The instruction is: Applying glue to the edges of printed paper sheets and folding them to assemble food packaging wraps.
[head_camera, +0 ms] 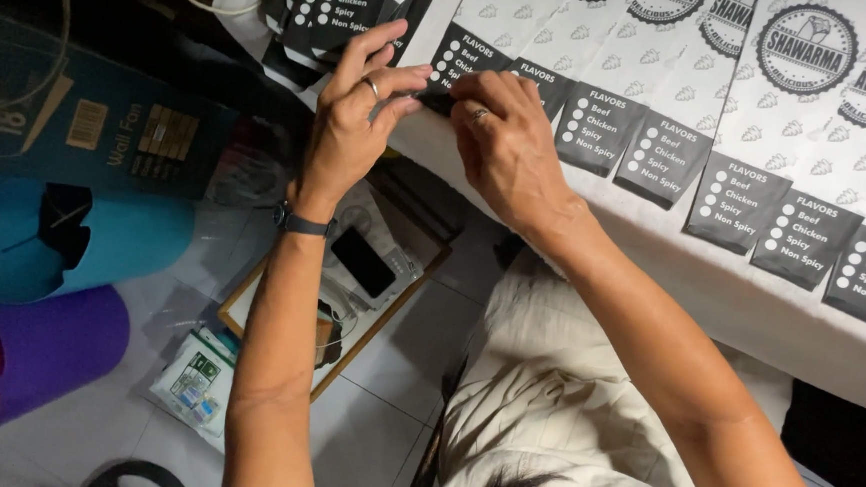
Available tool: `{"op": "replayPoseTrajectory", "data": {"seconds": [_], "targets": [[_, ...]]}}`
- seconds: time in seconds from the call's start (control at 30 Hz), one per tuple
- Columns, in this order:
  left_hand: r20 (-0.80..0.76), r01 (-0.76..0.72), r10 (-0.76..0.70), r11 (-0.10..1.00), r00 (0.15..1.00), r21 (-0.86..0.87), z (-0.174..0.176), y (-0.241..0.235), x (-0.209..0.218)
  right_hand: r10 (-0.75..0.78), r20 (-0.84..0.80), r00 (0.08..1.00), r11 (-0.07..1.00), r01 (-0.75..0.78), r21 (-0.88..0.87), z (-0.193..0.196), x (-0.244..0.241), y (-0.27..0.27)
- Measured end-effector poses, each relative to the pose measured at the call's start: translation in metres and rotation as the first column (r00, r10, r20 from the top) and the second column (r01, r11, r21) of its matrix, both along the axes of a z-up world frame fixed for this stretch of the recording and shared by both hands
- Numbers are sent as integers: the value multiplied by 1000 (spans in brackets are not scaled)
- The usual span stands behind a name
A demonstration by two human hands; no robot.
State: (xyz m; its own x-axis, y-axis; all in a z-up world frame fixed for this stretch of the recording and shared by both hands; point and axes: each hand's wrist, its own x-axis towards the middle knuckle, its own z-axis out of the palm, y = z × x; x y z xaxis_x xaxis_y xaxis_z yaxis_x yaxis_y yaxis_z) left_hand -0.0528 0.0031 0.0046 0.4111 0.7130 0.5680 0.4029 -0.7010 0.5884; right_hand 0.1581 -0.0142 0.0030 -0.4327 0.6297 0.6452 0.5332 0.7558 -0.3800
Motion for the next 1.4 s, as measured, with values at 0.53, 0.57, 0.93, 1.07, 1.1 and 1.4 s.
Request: {"op": "replayPoseTrajectory", "data": {"seconds": [0.53, 0.57, 0.93, 1.07, 1.1, 1.4], "targets": [[-82, -104, 107, 994, 991, 38, -9, 12, 8, -90, -193, 977, 984, 57, -172, 0, -8, -1], [-82, -104, 106, 994, 991, 37, -9, 12, 10, -90, -193, 977, 983, 57, -173, 0, -9, 0], [90, -286, 296, 952, 951, -109, 3, 5, 25, -226, -122, 967, 947, 188, -261, -14, -14, 21], [70, -350, 353, 935, 933, -55, 0, 4, 29, -141, -165, 976, 971, 103, -216, -2, -9, 20], [80, -379, 384, 923, 920, -64, -1, 3, 31, -103, -169, 980, 974, 65, -217, -2, -6, 19], [90, -318, 320, 948, 943, -29, -9, -4, 37, -66, -120, 991, 978, 40, -206, 0, -4, 14]]}}
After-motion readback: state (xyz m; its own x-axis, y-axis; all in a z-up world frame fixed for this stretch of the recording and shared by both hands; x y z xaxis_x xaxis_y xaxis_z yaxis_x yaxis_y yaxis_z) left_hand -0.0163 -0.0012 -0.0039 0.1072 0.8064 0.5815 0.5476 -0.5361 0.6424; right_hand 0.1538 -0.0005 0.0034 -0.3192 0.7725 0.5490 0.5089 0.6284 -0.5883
